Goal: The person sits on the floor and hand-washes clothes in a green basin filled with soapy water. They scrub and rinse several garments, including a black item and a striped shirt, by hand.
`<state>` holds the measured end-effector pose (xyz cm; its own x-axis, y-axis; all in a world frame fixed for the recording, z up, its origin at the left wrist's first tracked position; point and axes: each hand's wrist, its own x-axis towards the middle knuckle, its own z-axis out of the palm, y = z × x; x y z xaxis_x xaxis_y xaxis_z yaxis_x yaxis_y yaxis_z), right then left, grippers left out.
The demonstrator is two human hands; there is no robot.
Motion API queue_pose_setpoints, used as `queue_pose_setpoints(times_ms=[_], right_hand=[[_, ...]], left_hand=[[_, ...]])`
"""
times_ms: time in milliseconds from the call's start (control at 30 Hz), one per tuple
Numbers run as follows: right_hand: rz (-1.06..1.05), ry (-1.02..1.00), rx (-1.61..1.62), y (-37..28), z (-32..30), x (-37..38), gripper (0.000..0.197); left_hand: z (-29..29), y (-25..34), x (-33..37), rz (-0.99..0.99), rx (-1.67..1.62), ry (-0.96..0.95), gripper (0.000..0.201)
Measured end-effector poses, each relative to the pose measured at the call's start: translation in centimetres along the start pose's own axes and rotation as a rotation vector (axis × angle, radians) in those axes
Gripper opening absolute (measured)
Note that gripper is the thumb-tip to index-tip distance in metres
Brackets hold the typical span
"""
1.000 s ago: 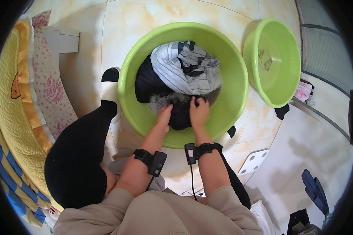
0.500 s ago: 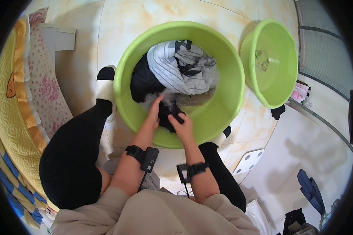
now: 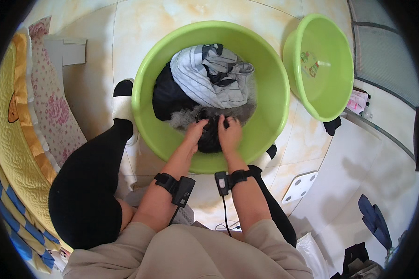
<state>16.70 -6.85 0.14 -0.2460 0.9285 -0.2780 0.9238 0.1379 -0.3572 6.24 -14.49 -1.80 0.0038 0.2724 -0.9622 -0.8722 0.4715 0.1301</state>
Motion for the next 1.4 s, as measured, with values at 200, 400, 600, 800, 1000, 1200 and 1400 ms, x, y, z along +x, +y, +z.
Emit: queue_pose_setpoints(times_ms=[200, 400, 600, 800, 1000, 1200, 1400], right_hand=[[0.015, 0.137, -0.124, 2.6, 2.2, 1.1, 0.069], [0.183, -0.069, 0.138, 0.2, 4.7, -0.4, 0.048], [0.152, -0.298, 0.693, -3.8, -1.3, -5.4, 0.024], [-0.042, -0.125, 0.452, -5.4, -1.5, -5.0, 0.022], [0.089, -0.042, 0.013, -1.6, 0.3, 0.9, 0.023], [0.021, 0.199, -0.211, 1.4, 1.6, 0.7, 0.069], [0.219, -0.069, 0.252, -0.4, 4.4, -1.3, 0.049]], left_hand=[[-2.7, -1.6, 2.6, 0.388, 0.370, 0.478, 0.038], [-3.7, -1.5, 2.7, 0.406, 0.199, 0.269, 0.060], [-2.8, 0.4, 1.8, -0.081, -0.270, -0.220, 0.053], [-1.6, -0.7, 2.6, -0.068, -0.314, -0.217, 0.030], [-0.2, -0.5, -0.4, 0.036, 0.004, 0.005, 0.033], [-2.7, -1.4, 2.7, 0.453, 0.318, 0.513, 0.053], [-4.2, -3.1, 4.4, 0.210, 0.008, 0.213, 0.065]])
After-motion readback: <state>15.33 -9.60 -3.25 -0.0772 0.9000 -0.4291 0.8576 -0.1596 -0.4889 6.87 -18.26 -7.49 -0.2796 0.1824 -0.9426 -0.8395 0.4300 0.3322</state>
